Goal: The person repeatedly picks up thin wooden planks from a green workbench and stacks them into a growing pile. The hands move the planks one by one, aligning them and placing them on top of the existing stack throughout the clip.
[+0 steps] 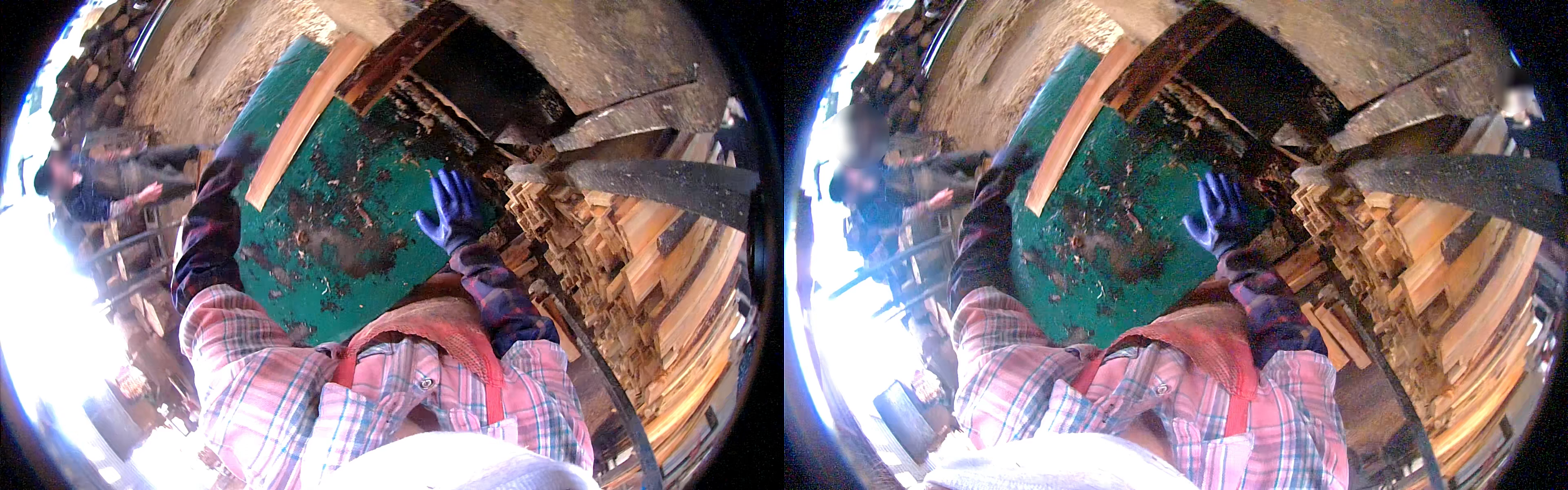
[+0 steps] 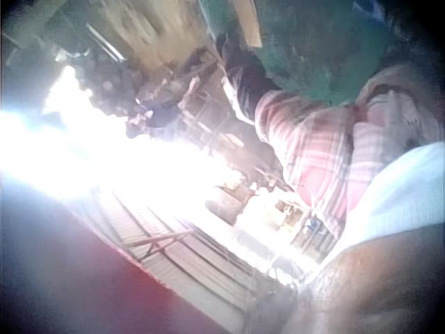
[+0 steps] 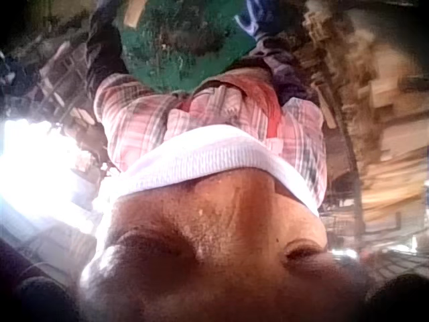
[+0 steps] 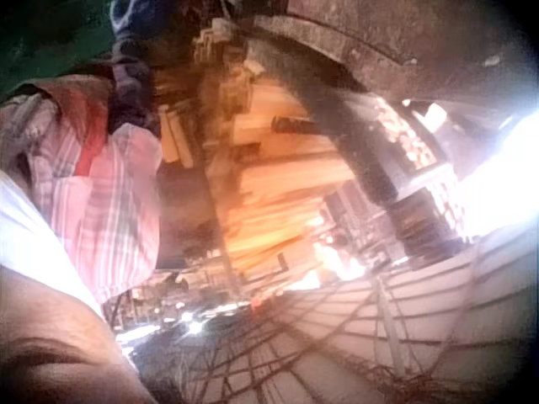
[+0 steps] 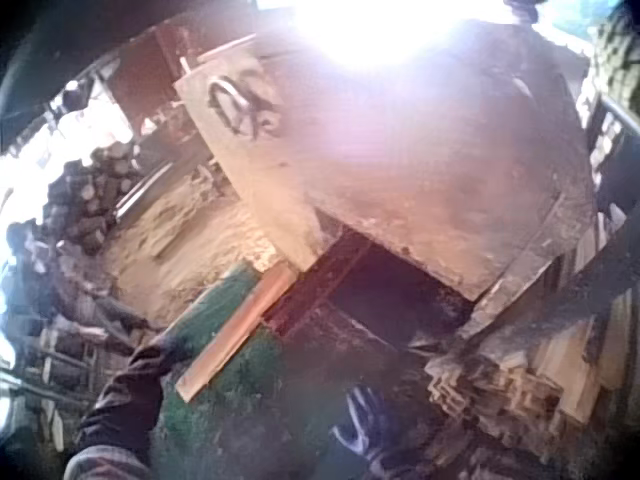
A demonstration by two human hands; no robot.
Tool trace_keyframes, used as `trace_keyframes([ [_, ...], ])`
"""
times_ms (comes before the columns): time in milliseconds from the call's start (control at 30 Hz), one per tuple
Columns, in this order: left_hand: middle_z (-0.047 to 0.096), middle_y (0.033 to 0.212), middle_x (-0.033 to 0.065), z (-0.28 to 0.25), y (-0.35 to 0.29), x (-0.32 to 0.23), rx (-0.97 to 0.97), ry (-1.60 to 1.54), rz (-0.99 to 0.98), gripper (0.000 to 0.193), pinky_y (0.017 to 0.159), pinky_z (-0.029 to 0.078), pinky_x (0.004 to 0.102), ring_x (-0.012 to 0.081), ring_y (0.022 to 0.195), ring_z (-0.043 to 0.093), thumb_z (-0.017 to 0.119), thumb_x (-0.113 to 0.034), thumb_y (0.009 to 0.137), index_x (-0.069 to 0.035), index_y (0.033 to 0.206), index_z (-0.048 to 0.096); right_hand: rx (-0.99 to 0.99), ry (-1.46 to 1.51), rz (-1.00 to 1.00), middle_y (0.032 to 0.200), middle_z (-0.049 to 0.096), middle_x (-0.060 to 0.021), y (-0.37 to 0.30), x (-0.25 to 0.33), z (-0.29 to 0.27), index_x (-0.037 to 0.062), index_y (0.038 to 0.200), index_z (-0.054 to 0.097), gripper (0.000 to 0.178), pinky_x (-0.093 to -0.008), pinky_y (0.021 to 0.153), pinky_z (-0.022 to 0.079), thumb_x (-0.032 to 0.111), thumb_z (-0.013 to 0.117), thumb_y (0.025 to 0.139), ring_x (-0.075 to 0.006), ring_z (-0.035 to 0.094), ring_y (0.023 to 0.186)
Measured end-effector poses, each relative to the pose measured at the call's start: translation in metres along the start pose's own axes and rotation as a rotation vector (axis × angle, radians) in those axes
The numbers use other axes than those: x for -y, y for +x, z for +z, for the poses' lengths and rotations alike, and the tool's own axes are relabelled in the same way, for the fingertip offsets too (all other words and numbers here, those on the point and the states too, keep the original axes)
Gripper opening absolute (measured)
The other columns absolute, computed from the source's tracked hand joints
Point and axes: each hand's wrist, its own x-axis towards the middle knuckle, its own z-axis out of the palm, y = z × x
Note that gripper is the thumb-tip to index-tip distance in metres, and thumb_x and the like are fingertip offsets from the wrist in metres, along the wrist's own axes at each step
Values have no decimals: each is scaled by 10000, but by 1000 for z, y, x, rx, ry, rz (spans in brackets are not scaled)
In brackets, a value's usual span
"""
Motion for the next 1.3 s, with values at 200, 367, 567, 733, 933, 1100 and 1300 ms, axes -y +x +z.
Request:
trace_keyframes([
  [200,536,1216,122,14,66,-154,-133,-585,481,806,954,372,370,254,1164,469,775,-455,643,-89,1284,450,-18,-88,-43,1372,383,-164,-1,5,-4,58,1293,423,717,-485,1042,288,458,629,735,-361,360,1259],
  [367,650,941,114,40,65,-172,-66,-399,328,530,781,468,403,273,916,618,730,-410,656,-126,1086,609,-29,-63,-40,1366,393,-154,-2,6,-3,67,1288,427,700,-482,1050,278,449,633,739,-363,352,1261],
  [567,662,909,108,52,12,-188,-335,-505,246,401,765,476,382,279,872,632,630,-358,752,-140,1088,621,-30,-105,-65,1363,394,-153,-9,6,0,55,1291,424,695,-485,1061,264,443,630,752,-379,333,1267],
  [733,667,880,88,88,-59,-162,105,-456,108,407,752,484,337,200,810,634,700,-329,739,-72,1050,645,-136,544,265,1346,413,-152,-42,37,26,59,1322,382,660,-450,1008,334,320,668,787,-300,390,1242],
  [933,640,860,51,220,-257,-121,322,-1260,133,429,686,501,296,138,723,599,704,-294,793,14,1071,594,4,1555,716,966,568,-61,-96,112,87,64,1212,444,538,-302,633,474,294,704,801,-138,563,790],
  [1100,607,1025,64,291,-365,-137,388,-1554,307,503,824,457,307,149,908,567,692,-293,807,16,1164,521,-249,1276,814,857,610,-9,-157,179,70,56,1010,585,351,-312,631,458,319,697,807,-153,561,725],
  [1300,586,1097,78,259,-365,-173,416,-1229,769,462,845,457,288,140,962,554,643,-185,848,17,1227,473,-611,1251,805,879,603,-44,-200,182,-46,25,1076,564,340,-279,669,454,255,657,844,-139,563,759],
])
